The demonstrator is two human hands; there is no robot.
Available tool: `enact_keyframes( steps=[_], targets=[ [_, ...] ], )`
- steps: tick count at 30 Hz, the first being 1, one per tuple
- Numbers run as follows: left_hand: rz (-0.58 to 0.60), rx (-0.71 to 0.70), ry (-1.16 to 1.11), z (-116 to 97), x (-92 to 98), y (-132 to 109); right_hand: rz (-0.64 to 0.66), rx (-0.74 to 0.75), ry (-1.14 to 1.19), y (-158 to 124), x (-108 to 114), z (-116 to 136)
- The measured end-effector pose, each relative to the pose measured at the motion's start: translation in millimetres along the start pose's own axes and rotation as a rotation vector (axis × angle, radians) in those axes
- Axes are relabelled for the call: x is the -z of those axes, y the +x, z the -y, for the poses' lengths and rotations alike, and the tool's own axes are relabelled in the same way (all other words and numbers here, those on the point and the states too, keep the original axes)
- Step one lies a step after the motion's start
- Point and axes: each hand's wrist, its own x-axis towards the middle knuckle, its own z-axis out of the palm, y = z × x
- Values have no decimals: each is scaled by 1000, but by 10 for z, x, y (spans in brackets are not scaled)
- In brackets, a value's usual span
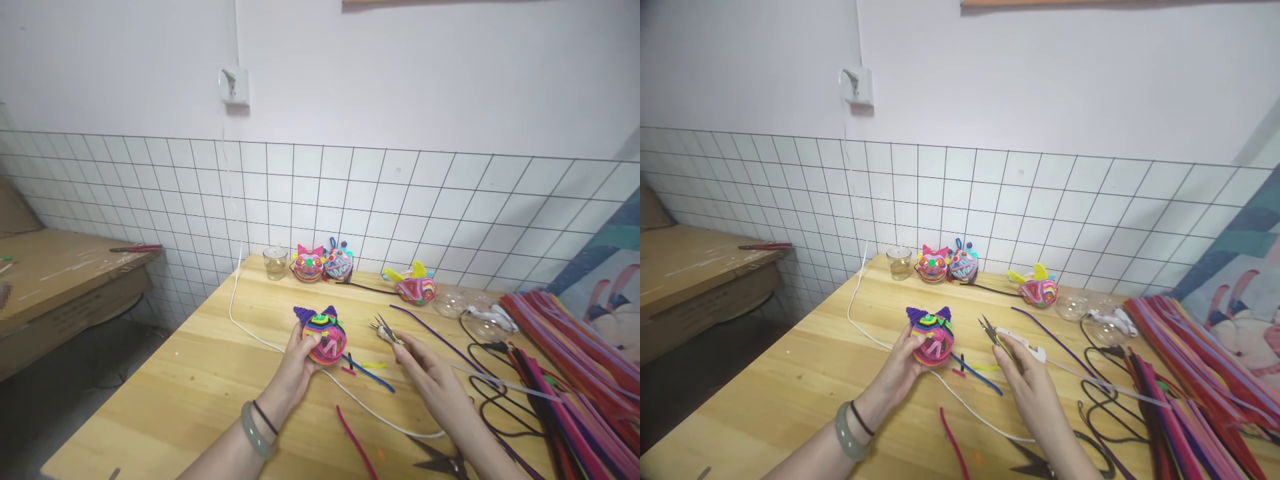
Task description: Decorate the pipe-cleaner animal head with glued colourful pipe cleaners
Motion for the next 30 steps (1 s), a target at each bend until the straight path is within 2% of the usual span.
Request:
enact_keyframes(
  steps=[3, 7, 10, 13, 16, 25, 30],
  targets=[
    [-23, -41, -21, -25, 19, 15, 86, -90, 9, 22, -31, 19],
    [-100, -99, -56, -61, 47, 69, 123, -82, -54, 44, -68, 63],
    [-139, -125, -85, -77, 76, 113, 167, -56, -182, 90, -104, 71],
    [-184, -150, -113, -88, 99, 139, 265, -49, -395, 195, -188, 64],
    [-222, -183, -130, -101, 100, 141, 345, -45, -529, 341, -344, 57],
    [-247, -233, -135, -103, 90, 138, 516, -31, -621, 737, -1042, -12],
    [-273, -228, -155, -124, 57, 119, 566, -14, -657, 860, -1278, -29]
  ],
)
